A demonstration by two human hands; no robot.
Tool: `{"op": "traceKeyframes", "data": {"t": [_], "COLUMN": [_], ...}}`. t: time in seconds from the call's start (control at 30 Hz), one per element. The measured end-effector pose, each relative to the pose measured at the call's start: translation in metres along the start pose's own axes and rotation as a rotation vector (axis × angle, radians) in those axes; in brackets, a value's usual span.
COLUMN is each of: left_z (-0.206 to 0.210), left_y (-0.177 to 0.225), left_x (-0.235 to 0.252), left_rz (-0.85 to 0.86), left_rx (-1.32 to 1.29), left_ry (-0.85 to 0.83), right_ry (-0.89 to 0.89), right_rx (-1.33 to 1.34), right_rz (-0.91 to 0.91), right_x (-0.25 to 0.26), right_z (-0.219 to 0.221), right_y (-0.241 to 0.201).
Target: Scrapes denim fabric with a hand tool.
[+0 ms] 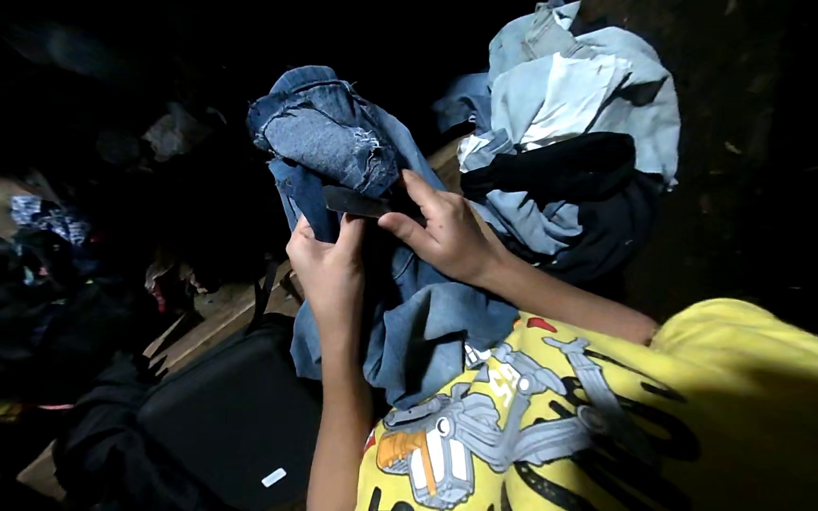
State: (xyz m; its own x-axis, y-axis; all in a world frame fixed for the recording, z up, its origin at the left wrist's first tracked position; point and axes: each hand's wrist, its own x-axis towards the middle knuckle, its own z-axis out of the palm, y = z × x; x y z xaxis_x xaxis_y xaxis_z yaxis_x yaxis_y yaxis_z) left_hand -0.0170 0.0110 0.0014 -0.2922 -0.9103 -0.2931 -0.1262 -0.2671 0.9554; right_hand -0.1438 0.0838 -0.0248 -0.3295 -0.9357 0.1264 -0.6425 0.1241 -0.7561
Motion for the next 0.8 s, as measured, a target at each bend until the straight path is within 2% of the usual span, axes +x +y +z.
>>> {"op": "traceKeyframes", "data": {"t": [0.1, 0.2, 0.27, 0.37, 0.43, 0.53, 0.67, 0.8], "left_z": [0.0, 0.002, 0.003, 0.0, 0.001, -0.004, -0.004, -0.005], "left_y": [-0.001, -0.001, 0.0, -0.001, 0.0, 0.002, -0.001, -0.002], "left_x": [0.001, 0.002, 0.002, 0.0, 0.001, 0.002, 0.002, 0.002], "left_rz": [0.013, -0.006, -0.021, -0.034, -0.041, -0.086, -0.095, -0.072], "left_rx": [-0.06, -0.157, -0.191, -0.182, -0.143, -0.083, -0.095, -0.106], "left_ry": [0.004, 0.023, 0.027, 0.032, 0.06, 0.044, 0.066, 0.052], "right_ry": [0.078, 0.056, -0.065, -0.34, -0.403, -0.383, -0.267, -0.128], "right_rx": [-0.058, 0.031, 0.311, 0.775, 0.87, 0.73, 0.33, 0.104], "right_rz": [-0.093, -0.076, 0.024, 0.227, 0.278, 0.238, 0.062, -0.058], "right_x": [0.011, 0.016, 0.024, 0.041, 0.049, 0.048, 0.033, 0.018], "right_z": [0.006, 0.008, 0.002, -0.014, -0.019, -0.018, -0.014, -0.006], "right_y": [-0.004, -0.005, -0.007, -0.011, -0.009, -0.009, -0.009, 0.0]}}
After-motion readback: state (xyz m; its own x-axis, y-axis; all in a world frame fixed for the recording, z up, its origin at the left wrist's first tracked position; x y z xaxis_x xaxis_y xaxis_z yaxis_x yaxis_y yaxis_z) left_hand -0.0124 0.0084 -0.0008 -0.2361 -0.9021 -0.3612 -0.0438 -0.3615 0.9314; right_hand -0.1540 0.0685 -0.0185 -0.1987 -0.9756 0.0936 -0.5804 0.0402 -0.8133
